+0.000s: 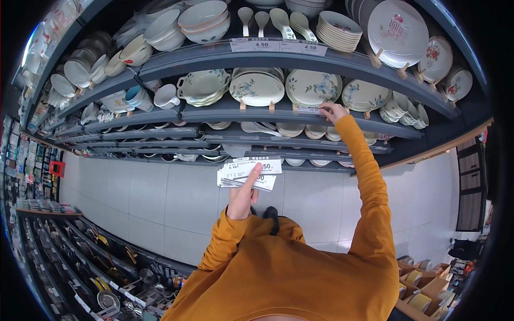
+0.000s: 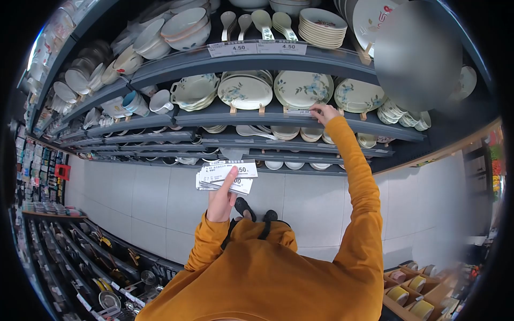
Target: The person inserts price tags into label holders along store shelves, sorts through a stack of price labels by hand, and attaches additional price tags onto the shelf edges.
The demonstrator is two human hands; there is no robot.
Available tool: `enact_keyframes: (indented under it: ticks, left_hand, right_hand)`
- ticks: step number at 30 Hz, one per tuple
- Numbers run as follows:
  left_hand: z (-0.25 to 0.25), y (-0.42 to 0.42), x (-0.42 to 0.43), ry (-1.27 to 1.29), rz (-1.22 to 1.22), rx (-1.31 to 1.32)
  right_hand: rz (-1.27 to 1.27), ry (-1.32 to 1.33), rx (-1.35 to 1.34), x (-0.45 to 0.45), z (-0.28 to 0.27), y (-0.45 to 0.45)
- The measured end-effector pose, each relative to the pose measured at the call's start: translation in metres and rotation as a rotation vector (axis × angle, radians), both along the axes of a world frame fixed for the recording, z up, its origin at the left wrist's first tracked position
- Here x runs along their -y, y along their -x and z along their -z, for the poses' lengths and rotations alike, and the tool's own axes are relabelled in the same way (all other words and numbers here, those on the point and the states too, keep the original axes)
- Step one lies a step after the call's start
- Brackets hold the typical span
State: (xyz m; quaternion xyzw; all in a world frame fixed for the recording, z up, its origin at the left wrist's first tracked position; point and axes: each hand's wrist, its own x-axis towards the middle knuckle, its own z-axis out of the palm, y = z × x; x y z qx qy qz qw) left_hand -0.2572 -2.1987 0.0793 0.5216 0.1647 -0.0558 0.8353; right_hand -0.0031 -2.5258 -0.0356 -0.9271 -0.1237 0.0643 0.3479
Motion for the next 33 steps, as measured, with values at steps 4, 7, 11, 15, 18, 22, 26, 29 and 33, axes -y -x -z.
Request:
enact_keyframes:
  ticks: [4,7,11,15,18,22,26,29,33]
  left_hand:
    - [-0.007,-0.001,0.003,0.004,0.015,0.006]
    - [-0.010,-0.001,0.002,0.017,0.015,0.003]
    - [-0.020,-0.002,0.003,-0.002,0.030,0.003]
    - [-0.014,-0.004,0.006,0.000,0.005,0.001]
    - [-0.014,-0.004,0.011,-0.024,0.009,0.000]
    - [-0.013,-0.006,0.014,-0.090,0.007,0.036]
    - [-0.012,-0.008,0.022,-0.158,-0.010,0.013]
    - [-0.010,-0.010,0.027,-0.185,0.002,0.019]
    - [-0.009,-0.008,0.027,-0.160,0.057,0.063]
  right_hand:
    - [-0.020,0.326,0.261,0.002,0.007,0.001]
    - [-0.054,0.344,0.349,-0.005,0.004,0.006]
    - [-0.086,0.308,0.414,-0.008,0.005,0.013]
    - [-0.121,0.415,0.453,-0.012,0.011,0.023]
    - [-0.041,0.448,0.439,-0.023,0.001,0.039]
    - [0.078,0.094,0.403,-0.063,-0.052,0.085]
    - [-0.001,-0.752,-0.047,-0.102,-0.095,0.144]
    - [-0.082,-0.814,-0.003,-0.121,-0.134,0.181]
    - [-0.131,-0.754,-0.080,-0.129,-0.137,0.193]
